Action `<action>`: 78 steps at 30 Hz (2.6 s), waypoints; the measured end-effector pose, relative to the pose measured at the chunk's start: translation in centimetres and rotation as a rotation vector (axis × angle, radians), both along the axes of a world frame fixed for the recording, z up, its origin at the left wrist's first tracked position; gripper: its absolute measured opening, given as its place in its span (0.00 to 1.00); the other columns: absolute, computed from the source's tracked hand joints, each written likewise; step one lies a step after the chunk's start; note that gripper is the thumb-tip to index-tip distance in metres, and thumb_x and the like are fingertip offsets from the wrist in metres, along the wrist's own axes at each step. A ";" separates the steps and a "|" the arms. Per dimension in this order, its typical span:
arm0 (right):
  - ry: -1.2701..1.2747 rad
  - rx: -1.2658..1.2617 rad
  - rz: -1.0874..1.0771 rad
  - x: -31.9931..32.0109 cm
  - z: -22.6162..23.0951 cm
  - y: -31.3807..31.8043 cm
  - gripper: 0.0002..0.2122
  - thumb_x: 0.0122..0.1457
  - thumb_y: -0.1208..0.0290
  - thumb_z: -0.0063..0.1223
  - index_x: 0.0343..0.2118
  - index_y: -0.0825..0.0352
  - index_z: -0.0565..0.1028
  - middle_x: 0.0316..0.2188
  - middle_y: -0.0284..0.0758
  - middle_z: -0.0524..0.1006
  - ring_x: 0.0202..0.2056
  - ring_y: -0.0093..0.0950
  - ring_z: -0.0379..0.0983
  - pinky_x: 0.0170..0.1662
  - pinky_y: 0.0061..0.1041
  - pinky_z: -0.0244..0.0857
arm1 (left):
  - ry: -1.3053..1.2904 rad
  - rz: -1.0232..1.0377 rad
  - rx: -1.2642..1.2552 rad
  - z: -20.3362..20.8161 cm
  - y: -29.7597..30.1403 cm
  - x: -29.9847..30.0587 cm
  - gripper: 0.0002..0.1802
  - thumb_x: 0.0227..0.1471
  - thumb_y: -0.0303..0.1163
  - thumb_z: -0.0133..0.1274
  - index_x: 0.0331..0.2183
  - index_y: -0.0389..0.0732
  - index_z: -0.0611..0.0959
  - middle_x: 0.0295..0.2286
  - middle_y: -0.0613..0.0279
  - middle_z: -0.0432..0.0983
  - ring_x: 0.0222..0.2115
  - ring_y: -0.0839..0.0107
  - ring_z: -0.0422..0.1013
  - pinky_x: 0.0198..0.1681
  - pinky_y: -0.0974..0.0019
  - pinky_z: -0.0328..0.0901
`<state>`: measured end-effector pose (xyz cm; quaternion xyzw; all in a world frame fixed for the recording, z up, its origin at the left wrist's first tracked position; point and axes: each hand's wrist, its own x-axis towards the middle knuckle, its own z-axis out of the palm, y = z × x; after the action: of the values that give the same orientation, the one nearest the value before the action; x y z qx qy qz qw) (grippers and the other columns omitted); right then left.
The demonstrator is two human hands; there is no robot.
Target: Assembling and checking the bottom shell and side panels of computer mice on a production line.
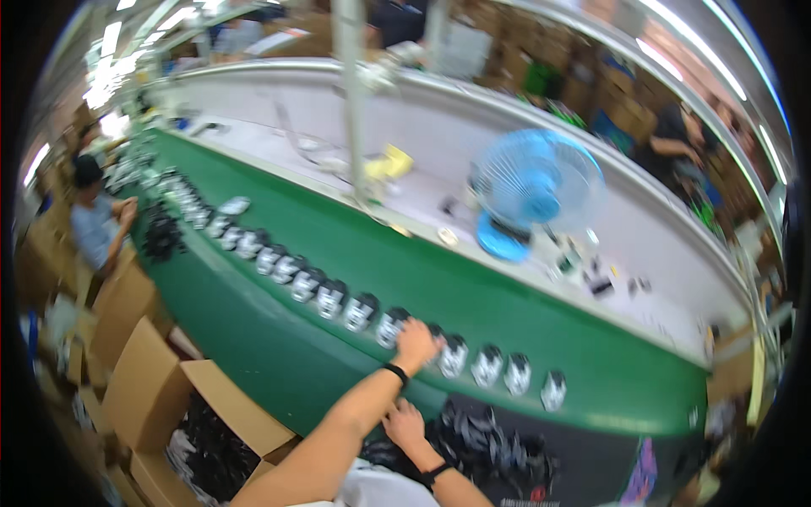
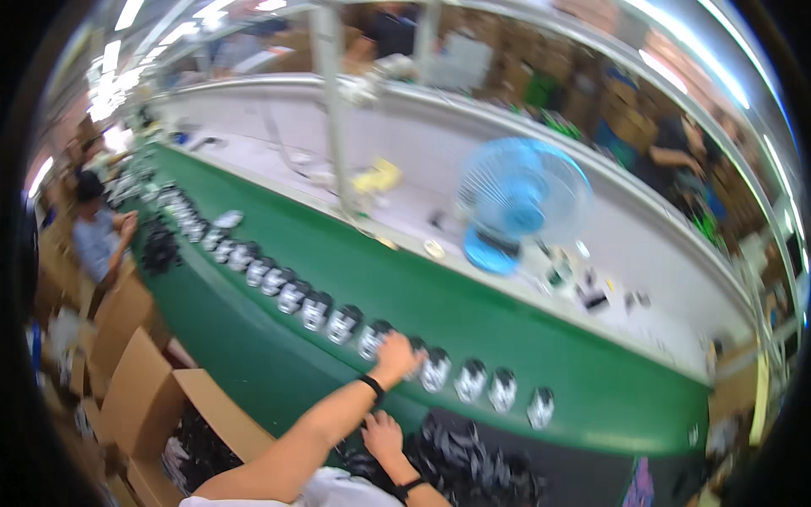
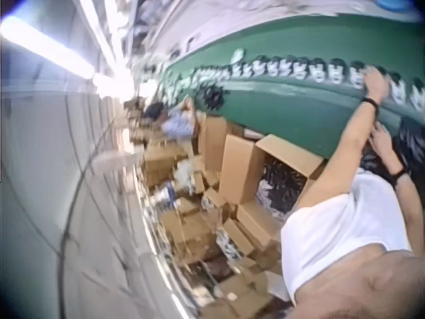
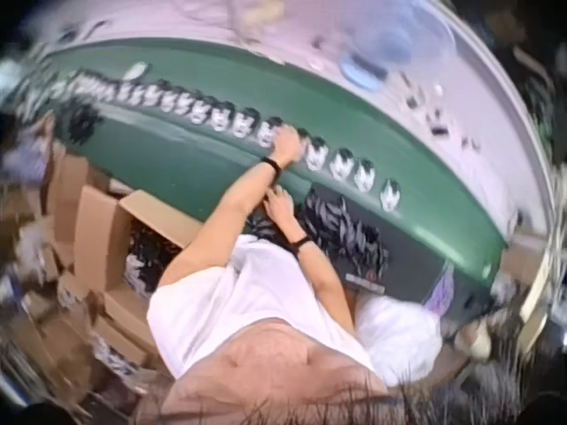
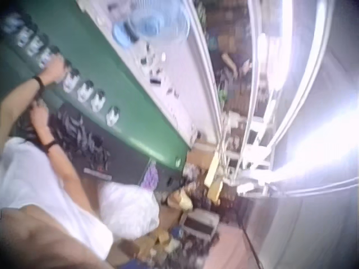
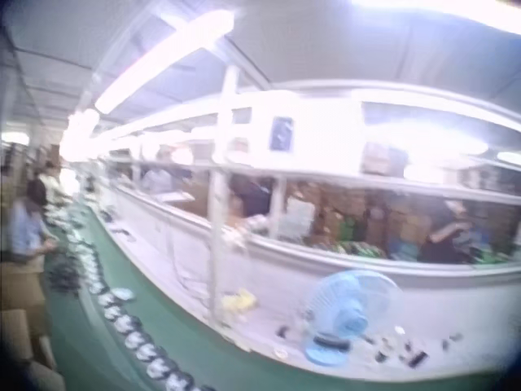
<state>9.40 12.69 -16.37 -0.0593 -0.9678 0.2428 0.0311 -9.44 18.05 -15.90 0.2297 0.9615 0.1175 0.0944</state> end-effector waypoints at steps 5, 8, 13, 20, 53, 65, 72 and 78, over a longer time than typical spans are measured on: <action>-0.156 -0.207 -0.071 0.5 0.1 1.4 0.12 0.43 0.64 0.59 0.27 0.64 0.73 0.25 0.39 0.74 0.30 0.39 0.74 0.36 0.37 0.68 | -0.006 -0.076 0.089 2.6 0.0 1.5 0.33 0.39 0.50 0.58 0.40 0.33 0.72 0.39 0.47 0.72 0.42 0.54 0.69 0.42 0.54 0.63; -0.163 -0.301 -0.108 0.9 1.1 2.4 0.12 0.42 0.64 0.58 0.24 0.66 0.72 0.20 0.40 0.75 0.27 0.40 0.74 0.34 0.37 0.68 | -0.046 -0.030 0.221 4.1 -2.1 1.1 0.35 0.38 0.48 0.60 0.42 0.34 0.68 0.35 0.48 0.74 0.37 0.54 0.72 0.42 0.54 0.64; -0.047 -1.165 -0.403 3.6 0.5 6.4 0.05 0.49 0.77 0.50 0.20 0.65 0.67 0.17 0.38 0.74 0.14 0.23 0.65 0.17 0.20 0.58 | -0.317 -0.037 0.788 7.0 -6.8 4.1 0.38 0.38 0.51 0.61 0.42 0.31 0.68 0.35 0.47 0.73 0.35 0.59 0.72 0.39 0.62 0.67; 0.063 -1.384 -0.339 5.8 6.1 8.4 0.10 0.54 0.75 0.53 0.21 0.63 0.63 0.15 0.29 0.66 0.13 0.16 0.58 0.14 0.15 0.49 | -0.836 0.068 1.098 8.0 -12.7 12.2 0.36 0.40 0.45 0.65 0.45 0.32 0.69 0.37 0.59 0.72 0.38 0.74 0.67 0.42 0.70 0.63; 0.675 -0.969 -0.411 7.4 14.0 2.1 0.15 0.61 0.70 0.33 0.45 0.73 0.68 0.35 0.39 0.73 0.37 0.27 0.71 0.43 0.25 0.63 | -0.543 -0.005 1.064 14.3 -11.2 19.4 0.32 0.39 0.52 0.62 0.38 0.35 0.73 0.28 0.55 0.76 0.29 0.66 0.74 0.33 0.65 0.67; 0.388 -1.869 -0.754 8.2 16.1 2.9 0.13 0.58 0.56 0.38 0.30 0.60 0.71 0.28 0.29 0.74 0.31 0.25 0.72 0.34 0.27 0.67 | -0.197 -0.207 0.911 18.5 -10.8 23.1 0.21 0.49 0.47 0.51 0.38 0.41 0.70 0.18 0.51 0.74 0.21 0.50 0.73 0.23 0.55 0.67; 0.334 -2.007 -0.783 7.3 17.9 4.6 0.11 0.59 0.66 0.43 0.31 0.70 0.74 0.24 0.35 0.76 0.28 0.26 0.71 0.32 0.19 0.64 | -0.161 -0.102 1.060 19.1 -9.4 21.8 0.23 0.48 0.48 0.51 0.39 0.41 0.70 0.22 0.50 0.76 0.23 0.50 0.73 0.25 0.54 0.67; 0.312 -1.688 -0.805 8.2 11.8 6.1 0.14 0.60 0.56 0.35 0.32 0.59 0.70 0.31 0.28 0.74 0.33 0.25 0.72 0.35 0.28 0.68 | -0.335 -0.036 0.996 15.6 -8.9 21.4 0.24 0.48 0.50 0.51 0.40 0.42 0.70 0.21 0.47 0.75 0.24 0.46 0.72 0.28 0.50 0.66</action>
<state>17.59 18.80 -4.59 -0.3585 -0.3643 0.8386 0.1883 11.93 9.11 -0.29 0.2414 0.7568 0.5939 0.1281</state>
